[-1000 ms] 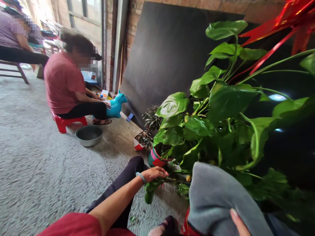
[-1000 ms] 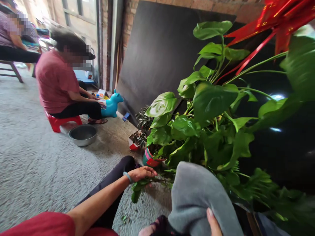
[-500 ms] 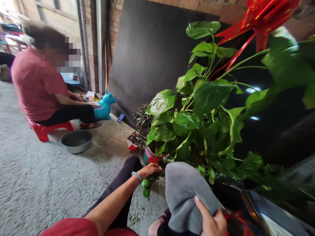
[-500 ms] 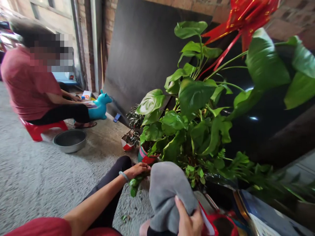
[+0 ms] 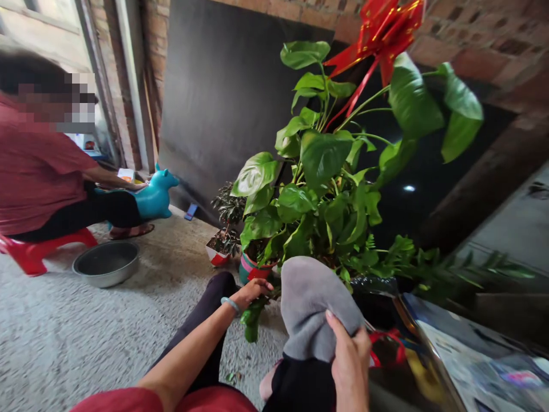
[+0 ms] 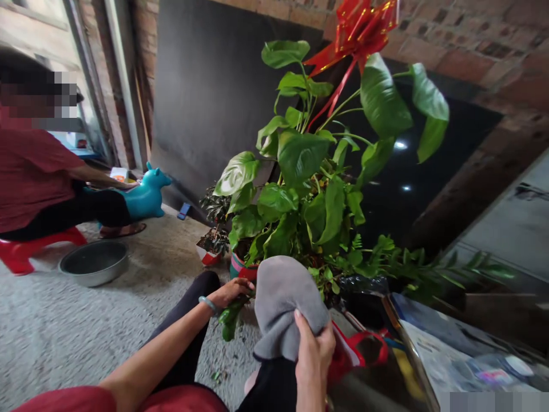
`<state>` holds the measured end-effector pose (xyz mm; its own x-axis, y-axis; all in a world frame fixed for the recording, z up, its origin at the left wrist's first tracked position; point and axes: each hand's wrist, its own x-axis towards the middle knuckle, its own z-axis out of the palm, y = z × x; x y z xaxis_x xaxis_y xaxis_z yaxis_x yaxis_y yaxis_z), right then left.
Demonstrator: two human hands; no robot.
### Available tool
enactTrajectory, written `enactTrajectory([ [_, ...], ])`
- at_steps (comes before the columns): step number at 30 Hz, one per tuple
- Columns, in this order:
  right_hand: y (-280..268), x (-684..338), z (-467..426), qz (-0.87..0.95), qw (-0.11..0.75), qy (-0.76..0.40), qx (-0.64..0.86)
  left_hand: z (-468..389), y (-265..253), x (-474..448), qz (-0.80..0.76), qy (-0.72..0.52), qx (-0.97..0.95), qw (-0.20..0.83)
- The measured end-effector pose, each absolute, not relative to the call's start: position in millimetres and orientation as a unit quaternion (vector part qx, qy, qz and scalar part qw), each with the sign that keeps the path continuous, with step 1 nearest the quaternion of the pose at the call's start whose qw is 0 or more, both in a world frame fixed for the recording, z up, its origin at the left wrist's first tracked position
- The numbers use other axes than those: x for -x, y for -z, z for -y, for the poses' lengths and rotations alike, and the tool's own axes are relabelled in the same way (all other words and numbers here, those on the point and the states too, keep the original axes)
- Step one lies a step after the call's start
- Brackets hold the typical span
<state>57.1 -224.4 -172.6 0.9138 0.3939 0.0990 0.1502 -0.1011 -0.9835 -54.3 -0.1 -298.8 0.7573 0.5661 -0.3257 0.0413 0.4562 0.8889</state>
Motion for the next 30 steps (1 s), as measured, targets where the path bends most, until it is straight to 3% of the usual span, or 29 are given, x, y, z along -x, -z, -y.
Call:
enactTrajectory([
  [6, 190.6, -28.4, 216.6, 0.227, 0.588, -0.177, 0.756, 4.8, 291.0, 49.0, -0.329, -0.19, -0.489, 0.785],
  [9, 176.9, -24.8, 232.3, 0.241, 0.595, -0.218, 0.735, -5.2, 287.0, 49.0, -0.366, -0.229, -0.544, 0.719],
  [13, 152.3, -38.2, 249.8, 0.234, 0.624, -0.165, 0.727, -24.6, 259.4, 45.8, -0.392, -0.39, -0.602, 0.576],
  [16, 142.0, -44.0, 252.4, 0.236, 0.617, -0.12, 0.741, -36.3, 222.5, 34.0, -0.332, -0.492, -0.601, 0.535],
  [20, 112.3, -41.1, 245.3, 0.215, 0.676, -0.053, 0.703, -40.1, 176.9, 4.8, -0.258, -0.482, -0.591, 0.592],
  [24, 66.5, -38.9, 212.2, 0.16, 0.743, 0.116, 0.639, -30.2, 158.4, -18.5, -0.24, -0.417, -0.529, 0.699],
  [27, 60.1, -39.9, 175.8, 0.223, 0.678, 0.174, 0.679, -21.2, 157.8, -20.5, -0.256, -0.453, -0.48, 0.706],
  [30, 85.1, -43.3, 161.7, 0.3, 0.581, 0.037, 0.756, -18.0, 159.3, -11.7, -0.255, -0.471, -0.44, 0.72],
])
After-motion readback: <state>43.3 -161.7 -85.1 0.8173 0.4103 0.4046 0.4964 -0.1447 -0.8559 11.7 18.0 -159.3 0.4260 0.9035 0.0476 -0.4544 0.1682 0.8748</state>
